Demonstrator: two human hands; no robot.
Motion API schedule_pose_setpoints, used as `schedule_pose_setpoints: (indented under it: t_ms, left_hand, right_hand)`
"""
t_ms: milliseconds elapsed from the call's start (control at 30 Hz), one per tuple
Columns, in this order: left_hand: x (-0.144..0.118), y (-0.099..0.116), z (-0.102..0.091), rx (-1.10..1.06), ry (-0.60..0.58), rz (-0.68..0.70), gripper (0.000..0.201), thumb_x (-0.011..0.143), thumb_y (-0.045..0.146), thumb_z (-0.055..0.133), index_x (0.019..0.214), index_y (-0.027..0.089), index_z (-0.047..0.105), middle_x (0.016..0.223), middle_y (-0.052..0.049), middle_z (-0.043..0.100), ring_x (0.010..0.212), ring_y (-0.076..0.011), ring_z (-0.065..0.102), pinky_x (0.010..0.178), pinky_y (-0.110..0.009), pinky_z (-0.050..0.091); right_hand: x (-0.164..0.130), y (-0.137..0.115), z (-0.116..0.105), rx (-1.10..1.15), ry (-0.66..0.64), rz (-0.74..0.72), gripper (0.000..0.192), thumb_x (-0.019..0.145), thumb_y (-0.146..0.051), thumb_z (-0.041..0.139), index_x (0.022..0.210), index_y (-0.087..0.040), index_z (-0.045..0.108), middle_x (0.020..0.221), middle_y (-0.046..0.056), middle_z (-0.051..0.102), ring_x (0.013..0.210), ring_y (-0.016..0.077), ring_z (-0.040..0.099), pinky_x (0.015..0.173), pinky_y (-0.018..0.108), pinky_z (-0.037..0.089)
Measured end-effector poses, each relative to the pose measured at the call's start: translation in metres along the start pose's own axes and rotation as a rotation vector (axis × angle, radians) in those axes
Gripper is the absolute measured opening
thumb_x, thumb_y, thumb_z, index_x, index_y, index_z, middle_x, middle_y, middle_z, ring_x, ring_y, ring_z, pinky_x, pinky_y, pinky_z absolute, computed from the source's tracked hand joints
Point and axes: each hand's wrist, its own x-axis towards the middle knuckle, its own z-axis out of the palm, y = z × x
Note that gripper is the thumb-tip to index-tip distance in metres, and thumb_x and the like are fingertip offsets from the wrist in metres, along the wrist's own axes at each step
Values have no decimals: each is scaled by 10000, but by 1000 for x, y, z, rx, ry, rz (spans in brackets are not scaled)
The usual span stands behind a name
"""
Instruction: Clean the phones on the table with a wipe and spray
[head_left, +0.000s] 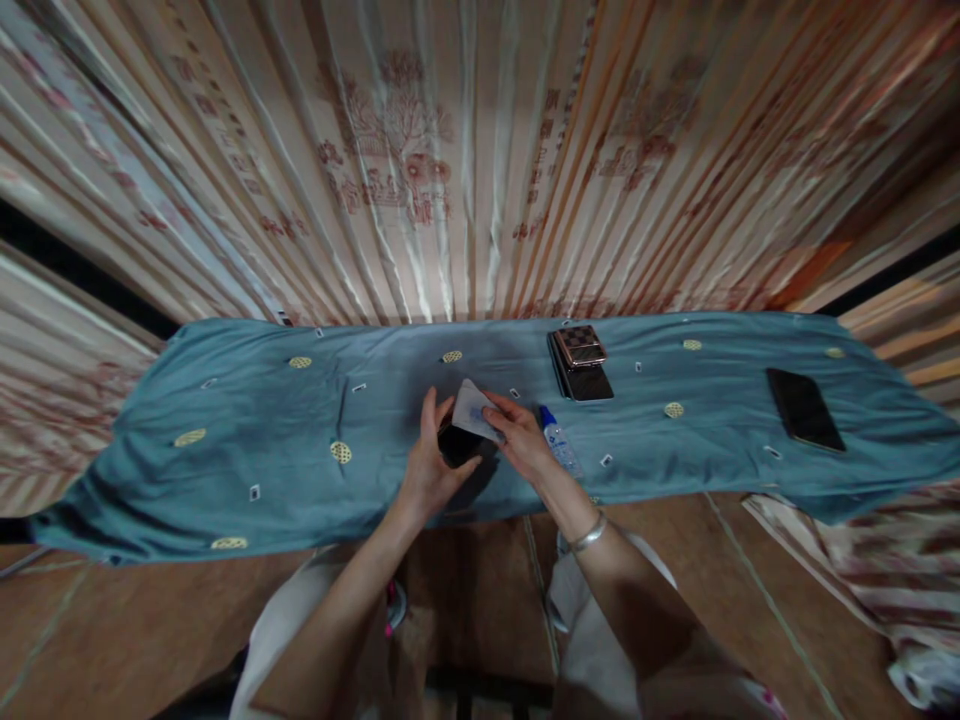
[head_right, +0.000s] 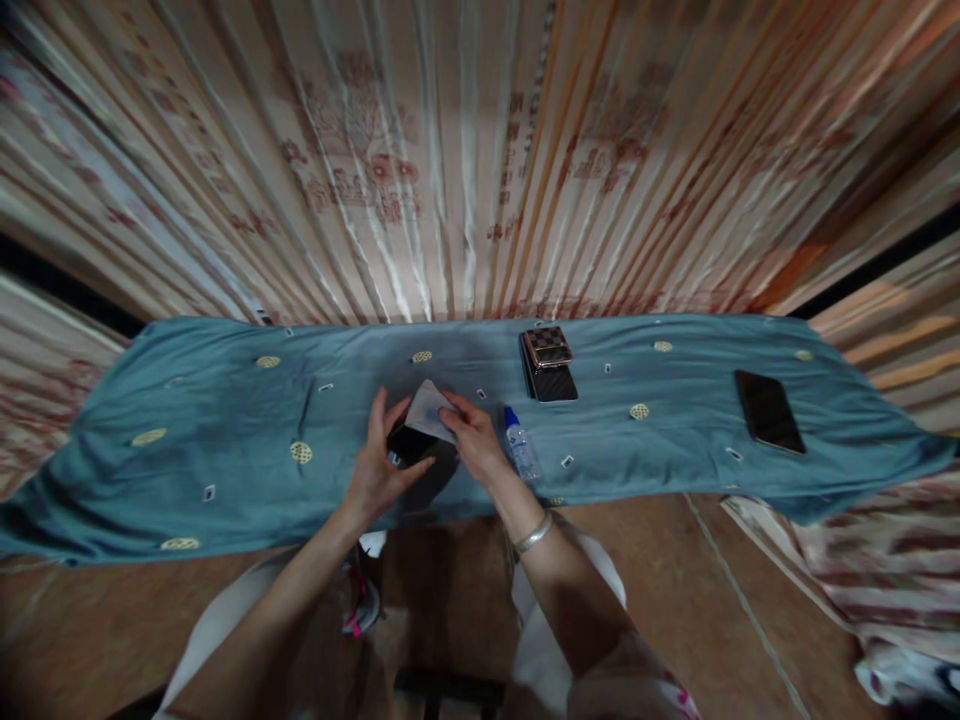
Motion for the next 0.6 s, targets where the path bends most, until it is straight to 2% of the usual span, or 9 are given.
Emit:
schedule_pose_setpoints:
  t_ms: [67,100,200,300,400,500,600]
  left_hand:
    - [2,0,2,-242,48,-101,1089,468,236,879,1417,282,347,1422,-113,483,1275,-273,499,1059,-376,377]
    - [3,0,3,-382,77,-190,1003,503,307,872,1384,273,393,1407,-114,495,1258,-275,513,1036,-379,402]
    - [5,-1,8,-762,103,-519,587,762,520,656,1234,192,537,1177,-129,644,1094,-273,617,930,-416,485]
    - [4,3,13,-984,41,-765,495,902,510,452,1165,115,592,960,-144,709,928,-277,672,880,-473,512]
    - [3,8,18,-1111,78,-868,462,949,389,401,1262,85,554,881,-124,730,836,-252,695,886,-464,520]
    - [5,11,21,-1149,155,-886,418,963,221,368,1334,93,512,828,-80,742,756,-195,703,893,-389,528]
    - [8,10,24,-1153,189,-883,420,959,150,350,1337,78,519,805,-70,745,718,-165,704,870,-313,533]
  right_hand:
    - [-2,-6,-1,69,-4,20,427,554,-315,851,952,-220,728,864,-8,756,772,146,691,773,272,563]
    - [-3,-9,-1,83,-14,25,422,555,-311,852,948,-221,728,849,-12,754,754,140,690,745,257,564]
    - [-6,-14,-3,68,-60,16,423,580,-327,842,972,-221,724,862,-8,754,761,141,694,734,250,563]
    - [-7,-12,-4,-45,-106,-11,437,635,-357,807,1039,-220,712,934,7,751,823,163,701,803,294,563]
    - [-8,-7,-4,-312,-123,-107,441,739,-387,714,1141,-210,674,1044,37,733,949,208,692,898,371,540]
    - [-10,-5,-5,-650,-105,-301,453,841,-377,592,1261,-208,599,1235,70,662,1166,243,607,1023,427,460]
    - [-15,-7,-5,-943,-96,-443,487,912,-342,482,1383,-220,477,1358,90,576,1272,239,527,1085,453,398]
